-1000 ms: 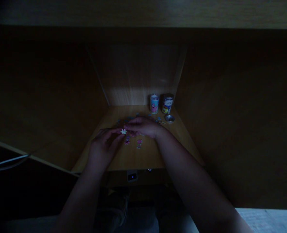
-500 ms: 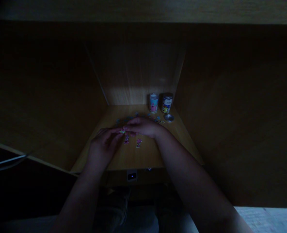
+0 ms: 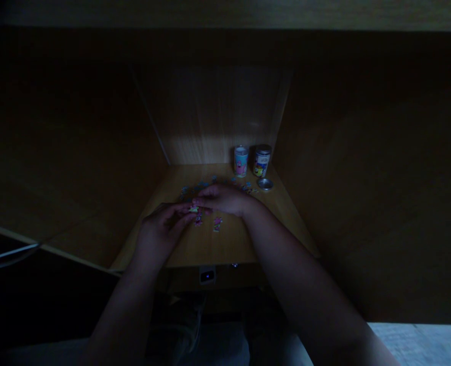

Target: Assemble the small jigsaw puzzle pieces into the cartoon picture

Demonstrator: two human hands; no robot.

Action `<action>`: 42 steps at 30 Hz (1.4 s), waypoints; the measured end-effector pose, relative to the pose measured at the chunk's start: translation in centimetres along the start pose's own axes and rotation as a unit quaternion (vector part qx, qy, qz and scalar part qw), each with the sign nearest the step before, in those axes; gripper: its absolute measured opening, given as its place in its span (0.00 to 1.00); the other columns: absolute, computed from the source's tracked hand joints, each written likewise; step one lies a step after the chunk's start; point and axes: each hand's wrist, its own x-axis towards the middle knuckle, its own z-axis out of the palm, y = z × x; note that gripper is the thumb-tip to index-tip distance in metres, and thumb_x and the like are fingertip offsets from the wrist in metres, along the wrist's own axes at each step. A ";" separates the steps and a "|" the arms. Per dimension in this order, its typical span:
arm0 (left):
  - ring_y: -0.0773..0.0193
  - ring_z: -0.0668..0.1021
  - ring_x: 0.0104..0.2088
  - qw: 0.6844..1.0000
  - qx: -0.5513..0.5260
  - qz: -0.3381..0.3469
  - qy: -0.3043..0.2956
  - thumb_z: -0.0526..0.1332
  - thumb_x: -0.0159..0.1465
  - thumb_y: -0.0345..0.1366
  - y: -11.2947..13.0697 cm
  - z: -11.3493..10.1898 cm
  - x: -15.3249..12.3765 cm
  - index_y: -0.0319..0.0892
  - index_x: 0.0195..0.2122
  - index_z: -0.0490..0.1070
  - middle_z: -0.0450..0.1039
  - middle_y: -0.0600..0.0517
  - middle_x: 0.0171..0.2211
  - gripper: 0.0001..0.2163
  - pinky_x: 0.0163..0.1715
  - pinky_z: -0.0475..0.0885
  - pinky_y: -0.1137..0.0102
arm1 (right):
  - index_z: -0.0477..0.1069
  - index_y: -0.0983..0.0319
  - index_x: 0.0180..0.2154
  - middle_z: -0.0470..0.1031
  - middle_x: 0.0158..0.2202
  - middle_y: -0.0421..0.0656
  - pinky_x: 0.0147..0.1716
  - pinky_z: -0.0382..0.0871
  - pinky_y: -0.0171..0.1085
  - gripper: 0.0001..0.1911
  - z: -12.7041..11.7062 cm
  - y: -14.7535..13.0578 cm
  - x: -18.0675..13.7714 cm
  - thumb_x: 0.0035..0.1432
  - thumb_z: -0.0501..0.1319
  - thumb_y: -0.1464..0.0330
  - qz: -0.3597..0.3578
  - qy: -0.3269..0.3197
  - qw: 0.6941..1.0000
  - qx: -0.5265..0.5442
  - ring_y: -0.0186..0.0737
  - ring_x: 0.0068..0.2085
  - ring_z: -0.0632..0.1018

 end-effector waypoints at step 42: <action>0.51 0.82 0.50 0.978 0.054 0.081 -0.182 0.76 0.68 0.36 -0.5 1.5 0.6 0.54 0.48 0.86 0.83 0.50 0.49 0.09 0.52 0.75 0.54 | 0.79 0.58 0.39 0.84 0.41 0.47 0.47 0.69 0.44 0.08 5.1 -0.5 -8.3 0.74 0.64 0.70 0.014 0.335 0.894 -0.297 0.48 0.44 0.81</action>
